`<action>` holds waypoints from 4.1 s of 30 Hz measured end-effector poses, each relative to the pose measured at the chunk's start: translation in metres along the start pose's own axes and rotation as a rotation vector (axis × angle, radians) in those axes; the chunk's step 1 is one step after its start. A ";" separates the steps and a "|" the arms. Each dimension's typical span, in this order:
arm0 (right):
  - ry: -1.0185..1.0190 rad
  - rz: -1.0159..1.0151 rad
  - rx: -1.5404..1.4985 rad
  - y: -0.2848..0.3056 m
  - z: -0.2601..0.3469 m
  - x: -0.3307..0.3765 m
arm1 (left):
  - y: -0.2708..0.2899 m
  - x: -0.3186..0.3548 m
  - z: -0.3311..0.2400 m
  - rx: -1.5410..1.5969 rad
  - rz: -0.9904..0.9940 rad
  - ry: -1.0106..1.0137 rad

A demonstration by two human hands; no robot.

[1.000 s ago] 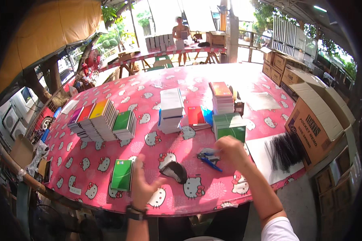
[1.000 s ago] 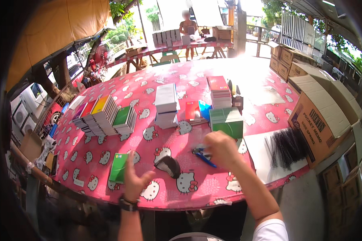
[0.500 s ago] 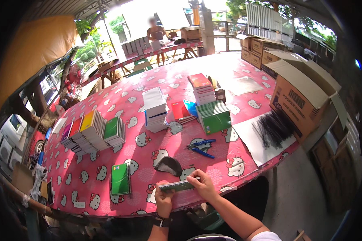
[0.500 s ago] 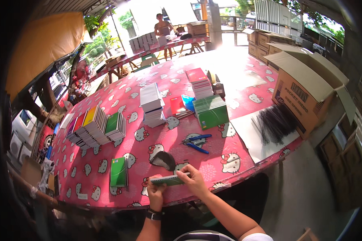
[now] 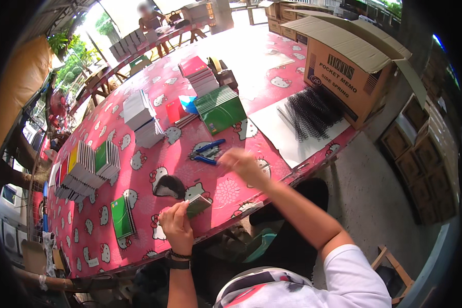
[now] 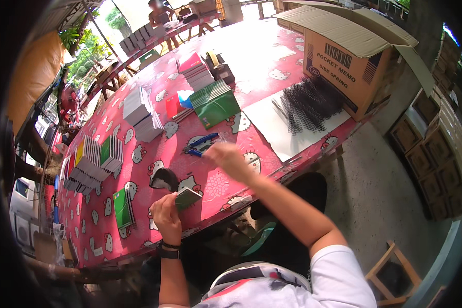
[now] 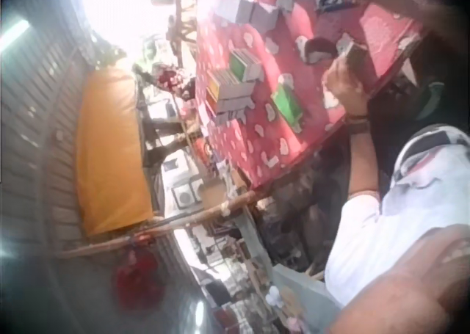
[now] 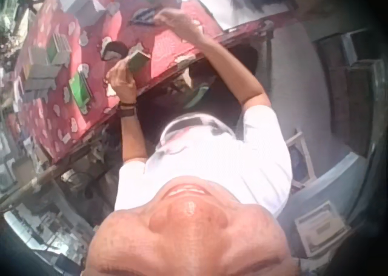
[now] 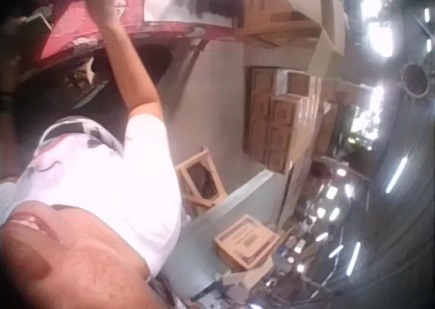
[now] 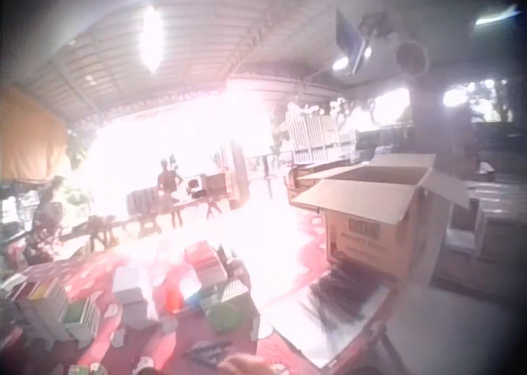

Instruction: The person assembles notepads by hand by aligning paper stacks with covers and threading black wire coils through the pre-punched holes.

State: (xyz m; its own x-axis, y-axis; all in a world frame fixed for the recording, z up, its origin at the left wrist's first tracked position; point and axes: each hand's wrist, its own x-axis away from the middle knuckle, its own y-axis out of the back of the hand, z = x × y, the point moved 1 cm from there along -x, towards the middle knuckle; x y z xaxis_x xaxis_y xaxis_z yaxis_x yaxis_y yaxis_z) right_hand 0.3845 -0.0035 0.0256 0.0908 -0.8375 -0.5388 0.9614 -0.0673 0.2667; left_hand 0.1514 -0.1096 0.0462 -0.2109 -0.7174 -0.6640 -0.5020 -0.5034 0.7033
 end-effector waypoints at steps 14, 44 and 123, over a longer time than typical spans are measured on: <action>-0.445 0.011 0.917 0.195 -0.085 -0.045 | 0.002 -0.002 -0.008 0.014 -0.032 0.016; -0.166 0.281 -0.130 -0.024 0.070 0.031 | 0.024 0.005 0.020 0.240 -0.048 0.028; 0.252 0.827 0.395 -0.146 0.028 -0.061 | 0.026 -0.008 0.005 0.125 0.323 -0.061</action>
State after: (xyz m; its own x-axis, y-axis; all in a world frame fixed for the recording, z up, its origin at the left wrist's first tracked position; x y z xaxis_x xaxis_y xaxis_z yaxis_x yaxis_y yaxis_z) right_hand 0.2309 0.0423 0.0419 0.8010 -0.5632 -0.2028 0.4145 0.2774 0.8667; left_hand 0.1363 -0.1142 0.0686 -0.4234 -0.7981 -0.4287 -0.4992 -0.1893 0.8456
